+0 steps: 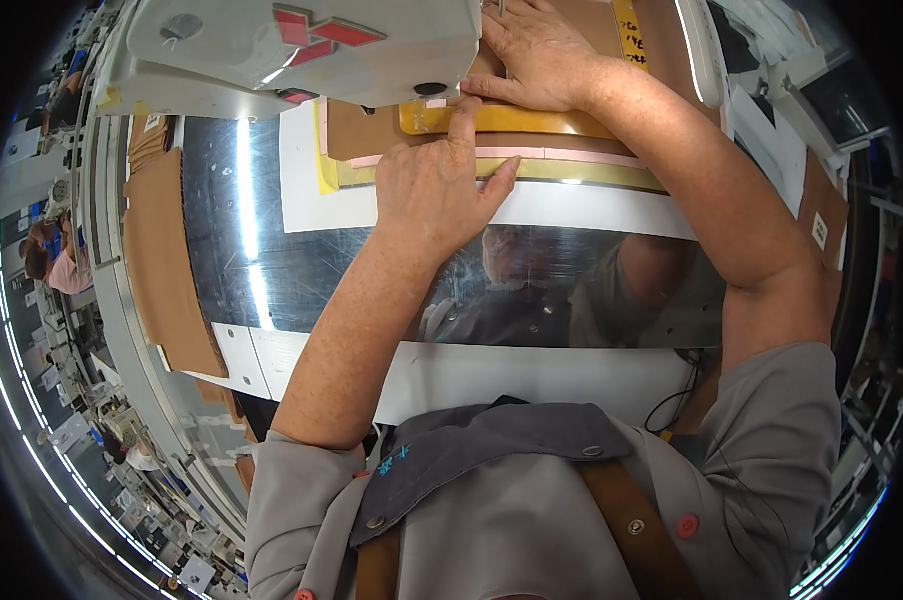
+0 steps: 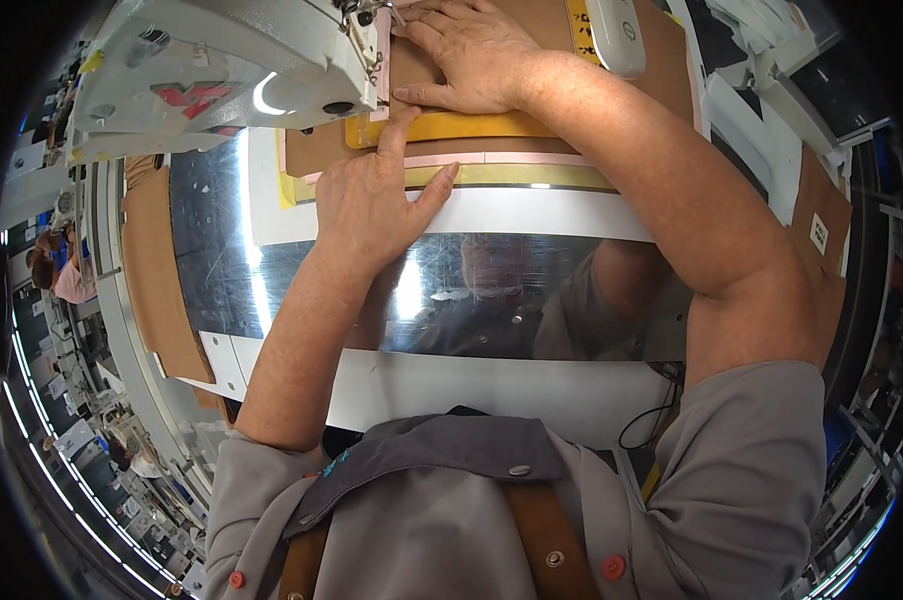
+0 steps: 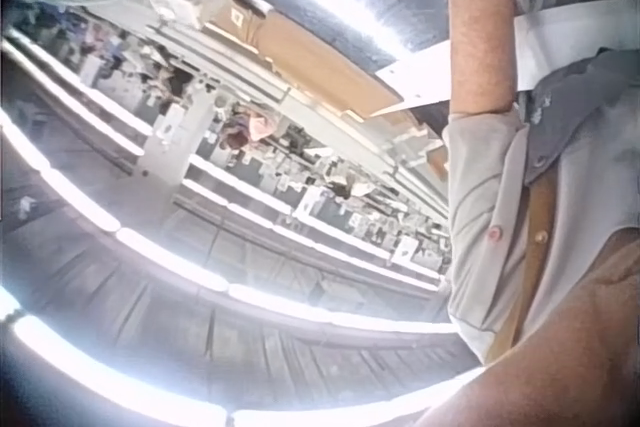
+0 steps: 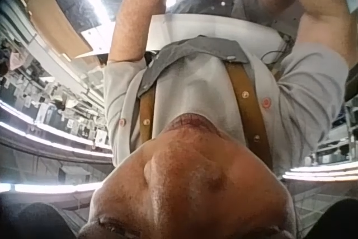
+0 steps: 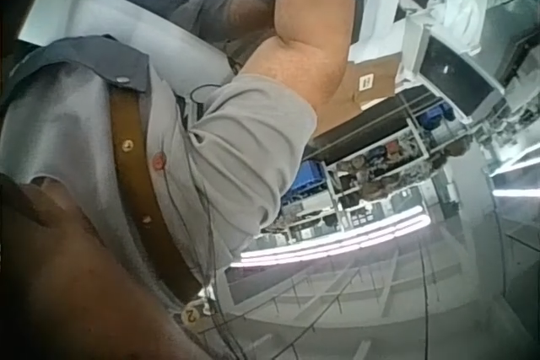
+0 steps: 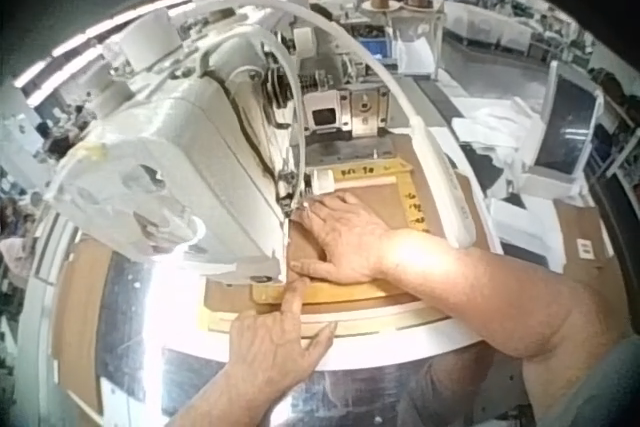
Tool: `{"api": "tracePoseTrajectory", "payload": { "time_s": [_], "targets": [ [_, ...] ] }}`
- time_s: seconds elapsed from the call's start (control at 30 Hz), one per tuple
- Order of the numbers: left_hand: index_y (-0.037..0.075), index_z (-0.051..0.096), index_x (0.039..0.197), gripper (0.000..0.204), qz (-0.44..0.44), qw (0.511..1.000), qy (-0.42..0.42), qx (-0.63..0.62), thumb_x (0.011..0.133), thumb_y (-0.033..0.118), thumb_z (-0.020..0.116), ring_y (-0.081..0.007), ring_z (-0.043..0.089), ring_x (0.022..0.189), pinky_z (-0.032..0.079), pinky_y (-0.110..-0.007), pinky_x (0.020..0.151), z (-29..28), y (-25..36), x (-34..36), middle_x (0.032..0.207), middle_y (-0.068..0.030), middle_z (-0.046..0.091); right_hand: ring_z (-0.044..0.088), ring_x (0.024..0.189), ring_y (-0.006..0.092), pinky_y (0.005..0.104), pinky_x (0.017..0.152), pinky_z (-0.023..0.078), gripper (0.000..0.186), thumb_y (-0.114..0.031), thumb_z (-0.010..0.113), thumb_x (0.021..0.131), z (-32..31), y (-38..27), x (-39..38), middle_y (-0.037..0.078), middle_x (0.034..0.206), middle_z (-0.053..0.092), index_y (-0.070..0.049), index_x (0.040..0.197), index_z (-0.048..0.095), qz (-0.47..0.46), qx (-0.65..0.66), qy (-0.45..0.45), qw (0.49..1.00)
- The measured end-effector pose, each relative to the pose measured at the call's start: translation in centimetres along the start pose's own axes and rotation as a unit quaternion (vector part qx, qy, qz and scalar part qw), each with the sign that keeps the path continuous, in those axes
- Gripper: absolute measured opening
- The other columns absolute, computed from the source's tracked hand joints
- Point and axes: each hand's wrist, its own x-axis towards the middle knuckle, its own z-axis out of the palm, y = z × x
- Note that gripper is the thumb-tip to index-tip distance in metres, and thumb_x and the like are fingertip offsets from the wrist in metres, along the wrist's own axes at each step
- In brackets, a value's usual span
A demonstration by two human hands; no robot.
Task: Sewing a leather pocket or panel using an industrial sewing machine with a stencil guide.
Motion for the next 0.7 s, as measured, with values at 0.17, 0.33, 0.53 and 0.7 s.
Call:
{"api": "tracePoseTrajectory", "payload": {
  "time_s": [0.17,0.33,0.53,0.7],
  "targets": [
    [0.003,0.054,0.139,0.069,0.021,0.998,0.048,-0.022,0.094,0.055,0.063,-0.0314,0.073,0.064,0.058,-0.042,0.063,1.1,-0.9,-0.5,0.073,-0.0168,0.072,0.047,0.138,0.0389,0.0507,0.120,0.029,0.076,-0.059,0.052,0.097,-0.7,0.4,0.4,0.026,0.143,0.054,0.002,0.143,0.049,0.006,0.034,-0.011,0.999],
    [0.006,0.057,0.138,0.068,0.001,1.000,0.005,0.004,0.094,0.058,0.062,-0.0306,0.073,0.062,0.057,-0.043,0.061,-0.1,-0.7,-0.2,0.069,-0.0151,0.071,0.050,0.135,0.0379,0.0512,0.117,0.032,0.070,-0.056,0.054,0.097,-1.3,-0.1,0.1,0.024,0.140,0.056,0.000,0.139,0.055,-0.004,0.032,-0.008,0.999],
    [0.008,0.059,0.137,0.065,0.019,0.999,0.046,0.008,0.094,0.058,0.062,-0.0304,0.073,0.062,0.057,-0.044,0.060,0.8,-1.4,-0.5,0.071,-0.0146,0.072,0.051,0.134,0.0377,0.0532,0.116,0.032,0.068,-0.055,0.056,0.096,-1.1,-0.1,-0.1,0.024,0.140,0.056,-0.005,0.141,0.056,-0.005,0.019,0.029,0.999],
    [0.007,0.058,0.138,0.065,0.016,1.000,0.026,0.003,0.095,0.056,0.062,-0.0298,0.073,0.065,0.058,-0.044,0.061,0.5,-0.9,-0.3,0.077,-0.0147,0.074,0.050,0.135,0.0372,0.0528,0.116,0.031,0.068,-0.056,0.055,0.096,-0.7,-0.2,-0.4,0.024,0.140,0.056,-0.005,0.141,0.058,0.012,0.001,0.051,0.999]
  ]
}}
